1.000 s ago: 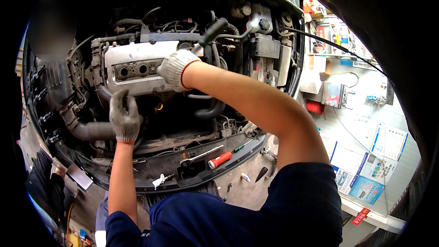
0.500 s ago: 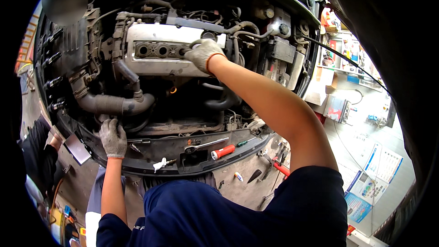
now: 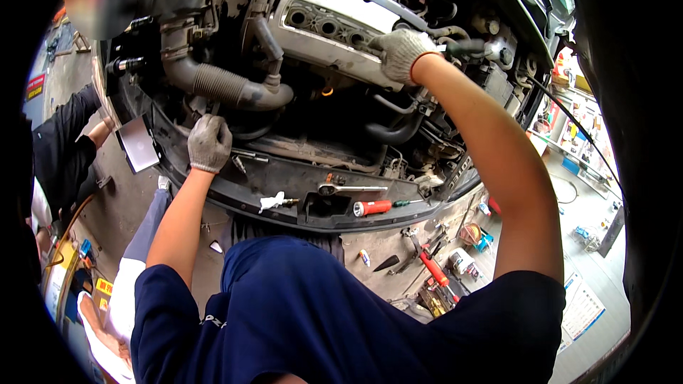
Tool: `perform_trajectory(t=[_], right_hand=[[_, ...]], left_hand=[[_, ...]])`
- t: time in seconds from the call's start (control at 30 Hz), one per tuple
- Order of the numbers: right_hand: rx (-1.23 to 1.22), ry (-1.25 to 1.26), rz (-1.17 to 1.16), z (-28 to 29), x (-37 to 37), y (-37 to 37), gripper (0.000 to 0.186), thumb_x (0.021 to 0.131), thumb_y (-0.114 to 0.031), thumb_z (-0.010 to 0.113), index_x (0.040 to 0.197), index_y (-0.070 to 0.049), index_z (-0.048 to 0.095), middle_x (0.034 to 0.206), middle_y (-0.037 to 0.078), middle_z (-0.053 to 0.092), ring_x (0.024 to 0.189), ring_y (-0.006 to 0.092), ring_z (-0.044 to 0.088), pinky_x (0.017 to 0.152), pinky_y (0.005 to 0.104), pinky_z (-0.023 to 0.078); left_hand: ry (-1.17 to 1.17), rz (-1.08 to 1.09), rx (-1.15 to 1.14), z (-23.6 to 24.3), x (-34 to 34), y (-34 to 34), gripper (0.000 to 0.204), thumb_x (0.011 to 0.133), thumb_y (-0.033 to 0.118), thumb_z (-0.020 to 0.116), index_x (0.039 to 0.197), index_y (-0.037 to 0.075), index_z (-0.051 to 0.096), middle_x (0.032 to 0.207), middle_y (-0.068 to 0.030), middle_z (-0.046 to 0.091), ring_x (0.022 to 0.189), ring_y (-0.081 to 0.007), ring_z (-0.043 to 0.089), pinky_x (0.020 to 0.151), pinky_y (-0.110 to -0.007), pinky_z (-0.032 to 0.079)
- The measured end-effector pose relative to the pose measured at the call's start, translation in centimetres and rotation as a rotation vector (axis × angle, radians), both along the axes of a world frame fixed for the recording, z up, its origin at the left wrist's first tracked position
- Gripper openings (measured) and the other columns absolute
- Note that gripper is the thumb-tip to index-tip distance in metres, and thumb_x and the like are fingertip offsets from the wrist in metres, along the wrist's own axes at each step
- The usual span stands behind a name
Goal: The person works on a car engine with the hood open, using a wrench to tighten bolts on the engine block. They also handle a flexible hose and a metal plate, positioning them within the engine bay.
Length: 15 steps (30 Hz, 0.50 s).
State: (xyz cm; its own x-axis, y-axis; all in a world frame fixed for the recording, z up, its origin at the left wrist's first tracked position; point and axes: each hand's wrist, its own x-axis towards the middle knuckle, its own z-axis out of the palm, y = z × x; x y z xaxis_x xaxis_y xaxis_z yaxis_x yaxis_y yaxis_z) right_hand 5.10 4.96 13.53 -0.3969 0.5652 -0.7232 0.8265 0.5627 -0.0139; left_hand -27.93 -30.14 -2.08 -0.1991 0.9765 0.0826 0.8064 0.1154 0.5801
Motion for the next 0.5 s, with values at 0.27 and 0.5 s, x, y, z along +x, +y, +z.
perform_trajectory(t=[0.27, 0.5], right_hand=[[0.063, 0.072, -0.246, -0.2, -0.7, -1.7, 0.05, 0.095, -0.027, 0.068, 0.141, -0.014, 0.079, 0.123, 0.023, 0.082, 0.116, 0.0362, 0.079, 0.104, 0.0459, 0.062], [0.127, 0.066, -0.199, -1.1, -1.2, -1.3, 0.06, 0.085, -0.03, 0.071, 0.142, -0.012, 0.079, 0.131, 0.028, 0.078, 0.124, 0.0408, 0.075, 0.111, 0.0449, 0.059]], left_hand=[[0.018, 0.0, 0.029, -0.2, 0.1, -0.3, 0.008, 0.089, 0.012, 0.074, 0.093, 0.007, 0.067, 0.092, -0.015, 0.065, 0.09, -0.0402, 0.068, 0.079, -0.052, 0.057], [0.033, 0.003, 0.025, -0.4, 0.1, -0.6, 0.009, 0.09, 0.012, 0.073, 0.091, 0.008, 0.066, 0.092, -0.015, 0.064, 0.089, -0.04, 0.067, 0.079, -0.053, 0.057]])
